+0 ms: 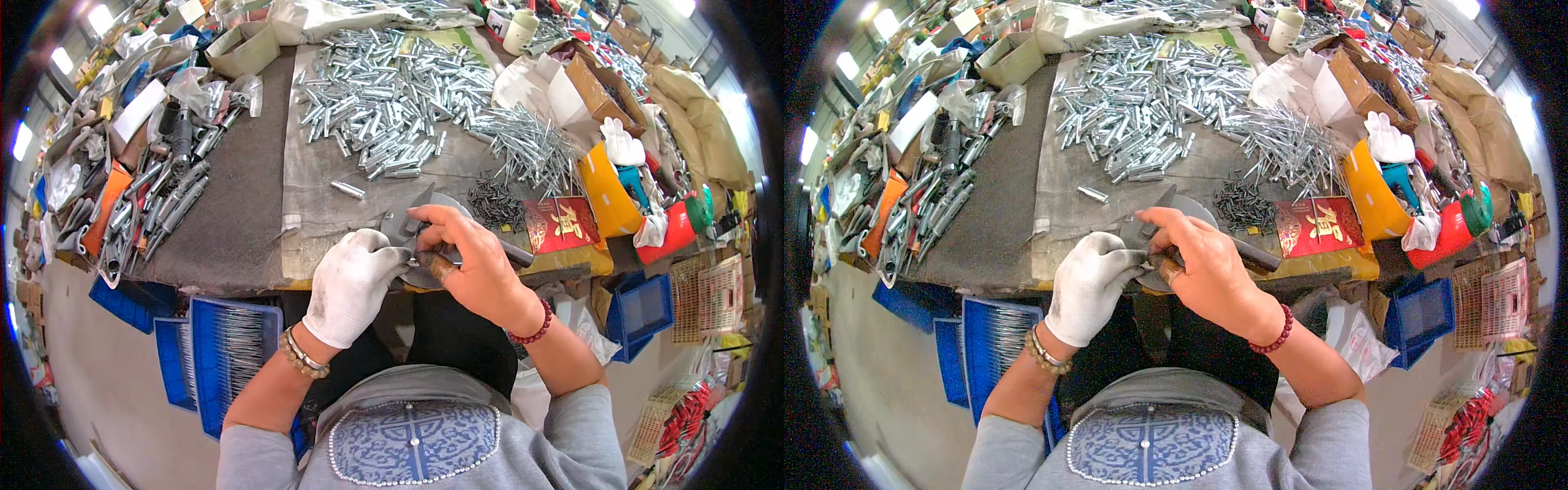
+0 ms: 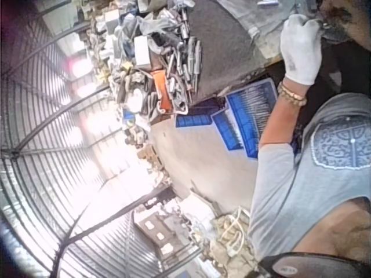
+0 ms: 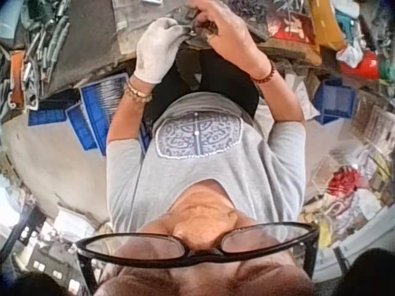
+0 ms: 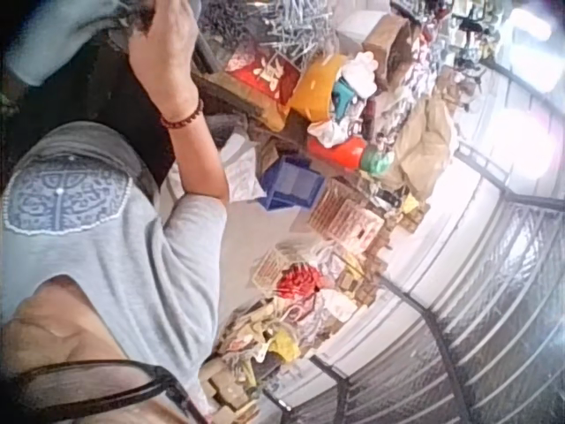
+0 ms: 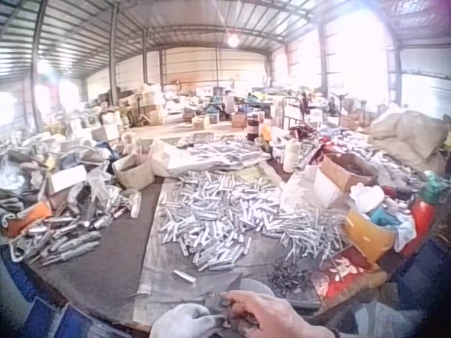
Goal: The person assembles metal fasteners by inserting pins into metal sleeves, hammering them into place on an anvil, and placing the finished fasteners into a blue bin.
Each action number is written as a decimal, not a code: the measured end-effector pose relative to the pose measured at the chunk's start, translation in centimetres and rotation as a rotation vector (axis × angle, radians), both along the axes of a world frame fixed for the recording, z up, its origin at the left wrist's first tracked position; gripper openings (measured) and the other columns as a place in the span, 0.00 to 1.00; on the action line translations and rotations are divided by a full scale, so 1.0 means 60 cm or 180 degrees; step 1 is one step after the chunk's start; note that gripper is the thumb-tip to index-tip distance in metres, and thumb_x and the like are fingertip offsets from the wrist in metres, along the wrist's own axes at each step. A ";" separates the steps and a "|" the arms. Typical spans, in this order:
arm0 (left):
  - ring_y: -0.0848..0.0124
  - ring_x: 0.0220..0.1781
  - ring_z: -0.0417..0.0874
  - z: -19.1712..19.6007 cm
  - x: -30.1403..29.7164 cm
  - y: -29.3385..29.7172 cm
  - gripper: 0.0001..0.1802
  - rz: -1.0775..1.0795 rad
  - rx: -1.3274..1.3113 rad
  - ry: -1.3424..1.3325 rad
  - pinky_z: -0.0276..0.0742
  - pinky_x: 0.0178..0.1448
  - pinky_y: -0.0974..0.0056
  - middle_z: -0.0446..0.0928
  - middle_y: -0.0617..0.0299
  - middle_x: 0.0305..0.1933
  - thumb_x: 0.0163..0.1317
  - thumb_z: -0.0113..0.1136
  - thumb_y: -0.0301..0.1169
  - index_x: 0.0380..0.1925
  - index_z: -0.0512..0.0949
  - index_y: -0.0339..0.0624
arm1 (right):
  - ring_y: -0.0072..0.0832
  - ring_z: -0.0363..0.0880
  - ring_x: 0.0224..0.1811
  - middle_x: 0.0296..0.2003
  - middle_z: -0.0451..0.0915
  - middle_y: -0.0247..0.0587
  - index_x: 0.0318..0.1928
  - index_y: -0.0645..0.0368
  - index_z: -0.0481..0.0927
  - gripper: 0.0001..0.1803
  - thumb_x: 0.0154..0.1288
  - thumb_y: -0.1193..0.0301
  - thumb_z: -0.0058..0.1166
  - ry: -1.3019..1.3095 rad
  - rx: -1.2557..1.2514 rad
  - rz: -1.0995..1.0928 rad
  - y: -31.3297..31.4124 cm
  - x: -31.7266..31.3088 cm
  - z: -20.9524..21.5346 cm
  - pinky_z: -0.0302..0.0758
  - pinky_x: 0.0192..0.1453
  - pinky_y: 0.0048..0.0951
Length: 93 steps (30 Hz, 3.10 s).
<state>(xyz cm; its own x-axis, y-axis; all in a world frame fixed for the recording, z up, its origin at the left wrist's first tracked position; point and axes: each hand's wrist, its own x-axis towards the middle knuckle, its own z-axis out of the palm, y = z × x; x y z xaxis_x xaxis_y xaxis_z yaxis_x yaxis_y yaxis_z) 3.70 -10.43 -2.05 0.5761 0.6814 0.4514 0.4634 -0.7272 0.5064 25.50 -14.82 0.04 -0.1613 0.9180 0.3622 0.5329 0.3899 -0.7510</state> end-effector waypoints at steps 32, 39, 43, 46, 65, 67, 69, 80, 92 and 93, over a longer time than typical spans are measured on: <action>0.46 0.45 0.83 -0.010 0.008 0.001 0.11 0.0004 0.0047 -0.0273 0.79 0.48 0.51 0.79 0.49 0.42 0.56 0.73 0.18 0.38 0.82 0.36 | 0.36 0.79 0.47 0.42 0.78 0.39 0.62 0.60 0.75 0.23 0.68 0.73 0.59 -0.1588 0.1233 -0.0394 -0.032 -0.051 -0.026 0.79 0.57 0.36; 0.48 0.46 0.84 -0.015 -0.005 -0.007 0.11 0.0139 0.0116 -0.0283 0.79 0.49 0.51 0.80 0.50 0.41 0.56 0.75 0.18 0.39 0.84 0.37 | 0.37 0.84 0.51 0.46 0.85 0.39 0.63 0.57 0.82 0.23 0.67 0.73 0.59 -0.1233 0.1154 -0.0466 -0.039 -0.039 -0.017 0.81 0.59 0.38; 0.50 0.48 0.85 -0.005 -0.002 -0.005 0.07 -0.0022 -0.0157 -0.0403 0.81 0.56 0.51 0.83 0.49 0.42 0.58 0.75 0.22 0.37 0.88 0.37 | 0.43 0.85 0.46 0.38 0.83 0.40 0.41 0.52 0.82 0.05 0.64 0.71 0.59 -0.1668 0.0890 -0.1136 -0.045 0.006 0.028 0.82 0.52 0.44; 0.50 0.48 0.84 -0.002 0.014 0.003 0.06 -0.0117 -0.0122 -0.0460 0.80 0.55 0.54 0.82 0.49 0.41 0.60 0.76 0.23 0.35 0.87 0.35 | 0.40 0.85 0.50 0.41 0.87 0.41 0.41 0.53 0.84 0.04 0.69 0.72 0.56 -0.2356 0.0267 -0.1228 -0.043 0.045 0.022 0.81 0.55 0.44; 0.53 0.45 0.85 -0.005 -0.001 0.007 0.11 -0.0145 -0.0052 -0.0267 0.82 0.50 0.53 0.82 0.55 0.40 0.57 0.78 0.25 0.40 0.89 0.42 | 0.32 0.83 0.33 0.38 0.77 0.37 0.64 0.45 0.91 0.31 0.59 0.80 0.64 -0.2009 0.0832 -0.0708 -0.117 0.034 0.070 0.81 0.35 0.36; 0.53 0.45 0.85 -0.006 0.001 0.008 0.11 -0.0147 -0.0007 -0.0243 0.82 0.50 0.53 0.82 0.56 0.40 0.57 0.77 0.24 0.41 0.89 0.43 | 0.32 0.82 0.32 0.38 0.76 0.37 0.64 0.45 0.90 0.31 0.59 0.79 0.64 -0.2025 0.0825 -0.0721 -0.115 0.039 0.067 0.80 0.35 0.35; 0.53 0.45 0.85 -0.008 0.003 0.005 0.10 -0.0129 -0.0120 -0.0326 0.81 0.51 0.53 0.82 0.54 0.40 0.57 0.78 0.24 0.39 0.89 0.41 | 0.33 0.81 0.32 0.37 0.74 0.36 0.66 0.44 0.89 0.32 0.60 0.78 0.63 -0.1576 0.1132 -0.0866 -0.116 0.039 0.059 0.80 0.36 0.35; 0.58 0.43 0.85 -0.002 0.003 0.002 0.12 -0.0139 -0.0432 -0.0380 0.81 0.48 0.59 0.82 0.55 0.40 0.60 0.78 0.23 0.45 0.92 0.41 | 0.33 0.84 0.34 0.39 0.80 0.39 0.62 0.50 0.92 0.32 0.55 0.85 0.67 -0.1242 0.1113 -0.1120 -0.120 0.072 0.095 0.82 0.38 0.34; 0.58 0.44 0.85 -0.005 0.000 0.003 0.11 -0.0103 -0.0126 -0.0244 0.81 0.49 0.58 0.82 0.56 0.40 0.62 0.77 0.25 0.46 0.92 0.43 | 0.34 0.83 0.33 0.39 0.80 0.40 0.65 0.50 0.90 0.32 0.59 0.86 0.68 -0.1058 0.1171 -0.1159 -0.135 0.064 0.089 0.81 0.37 0.34; 0.58 0.44 0.85 -0.007 0.000 0.003 0.11 -0.0074 -0.0117 -0.0235 0.81 0.49 0.58 0.82 0.56 0.40 0.62 0.77 0.25 0.46 0.92 0.43 | 0.34 0.83 0.33 0.39 0.80 0.39 0.64 0.49 0.90 0.31 0.60 0.85 0.69 -0.1224 0.1117 -0.1136 -0.134 0.060 0.083 0.82 0.36 0.34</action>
<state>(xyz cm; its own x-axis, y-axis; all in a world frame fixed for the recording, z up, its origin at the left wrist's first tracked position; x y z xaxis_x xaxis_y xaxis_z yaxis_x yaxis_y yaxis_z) 3.69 -10.23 -2.44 0.5581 0.6851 0.4682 0.4070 -0.7177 0.5650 29.11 -22.83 4.99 -0.0456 0.7763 0.6287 0.8821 0.3266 -0.3393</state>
